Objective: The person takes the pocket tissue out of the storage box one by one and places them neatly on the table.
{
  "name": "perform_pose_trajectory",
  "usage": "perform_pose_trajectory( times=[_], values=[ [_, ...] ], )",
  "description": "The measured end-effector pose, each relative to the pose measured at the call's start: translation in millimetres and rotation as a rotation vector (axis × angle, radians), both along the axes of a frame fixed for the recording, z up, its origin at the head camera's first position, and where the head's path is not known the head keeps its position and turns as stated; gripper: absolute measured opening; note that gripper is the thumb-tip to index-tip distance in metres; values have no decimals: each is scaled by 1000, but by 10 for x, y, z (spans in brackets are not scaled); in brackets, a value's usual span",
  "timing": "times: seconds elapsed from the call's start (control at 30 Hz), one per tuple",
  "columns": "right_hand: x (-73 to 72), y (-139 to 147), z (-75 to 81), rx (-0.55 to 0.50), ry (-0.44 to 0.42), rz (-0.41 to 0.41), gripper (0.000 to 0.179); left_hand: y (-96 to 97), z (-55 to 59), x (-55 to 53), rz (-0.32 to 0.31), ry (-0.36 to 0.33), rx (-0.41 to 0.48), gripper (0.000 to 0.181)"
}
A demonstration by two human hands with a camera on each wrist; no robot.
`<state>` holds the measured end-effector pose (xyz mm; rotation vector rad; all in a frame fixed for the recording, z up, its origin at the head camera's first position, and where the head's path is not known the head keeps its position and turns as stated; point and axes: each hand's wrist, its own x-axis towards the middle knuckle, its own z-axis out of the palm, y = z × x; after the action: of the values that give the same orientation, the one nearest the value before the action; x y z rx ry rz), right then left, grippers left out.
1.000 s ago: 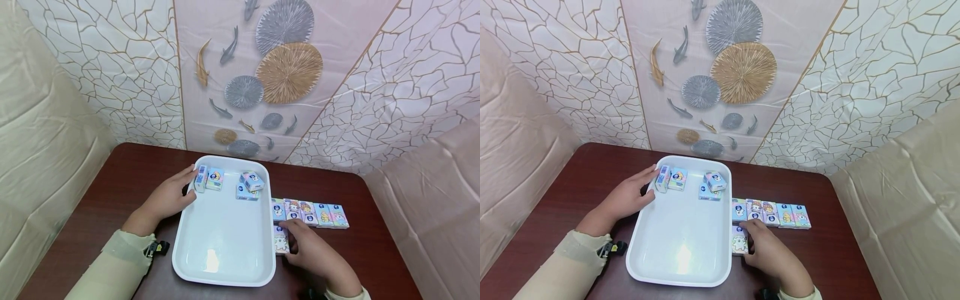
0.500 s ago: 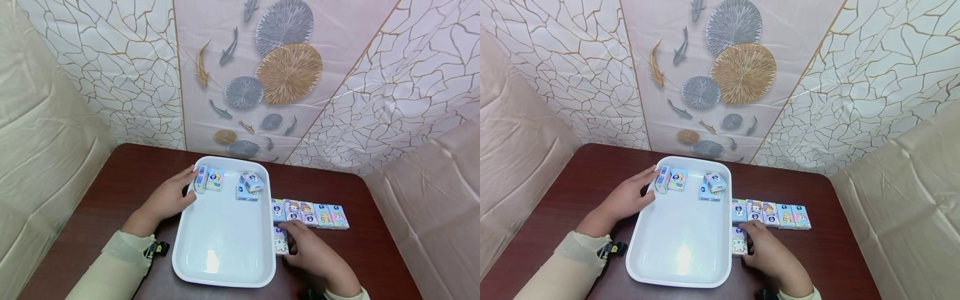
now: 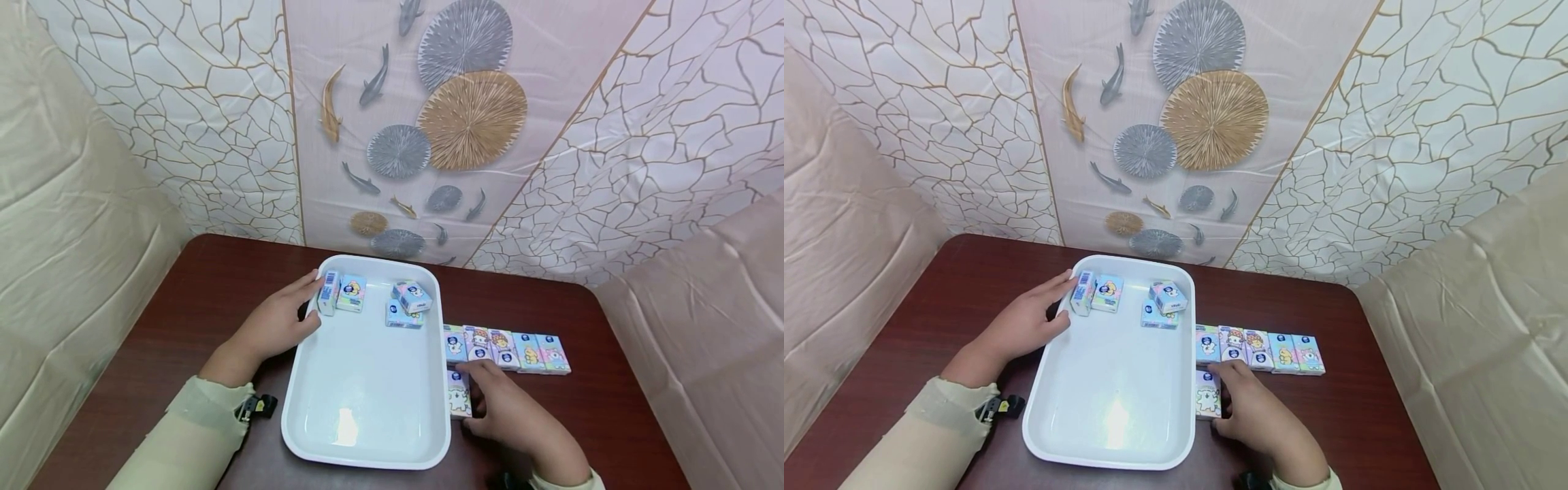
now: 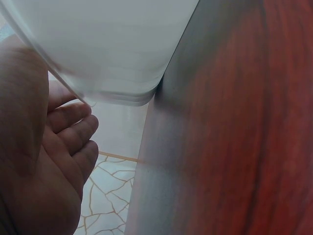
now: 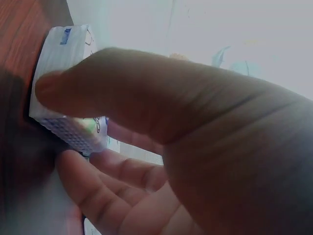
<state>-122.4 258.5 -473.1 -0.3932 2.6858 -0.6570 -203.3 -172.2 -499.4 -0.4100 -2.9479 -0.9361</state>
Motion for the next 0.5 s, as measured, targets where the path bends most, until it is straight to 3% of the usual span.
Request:
perform_pose_trajectory(
  times=[0.17, 0.5],
  values=[
    [13, 5, 46, -6, 17, 4, 84, -3, -14, -4, 6, 5, 2, 70],
    [45, 39, 150, 85, 187, 19, 72, -7, -16, -14, 5, 4, 9, 71]
  ],
)
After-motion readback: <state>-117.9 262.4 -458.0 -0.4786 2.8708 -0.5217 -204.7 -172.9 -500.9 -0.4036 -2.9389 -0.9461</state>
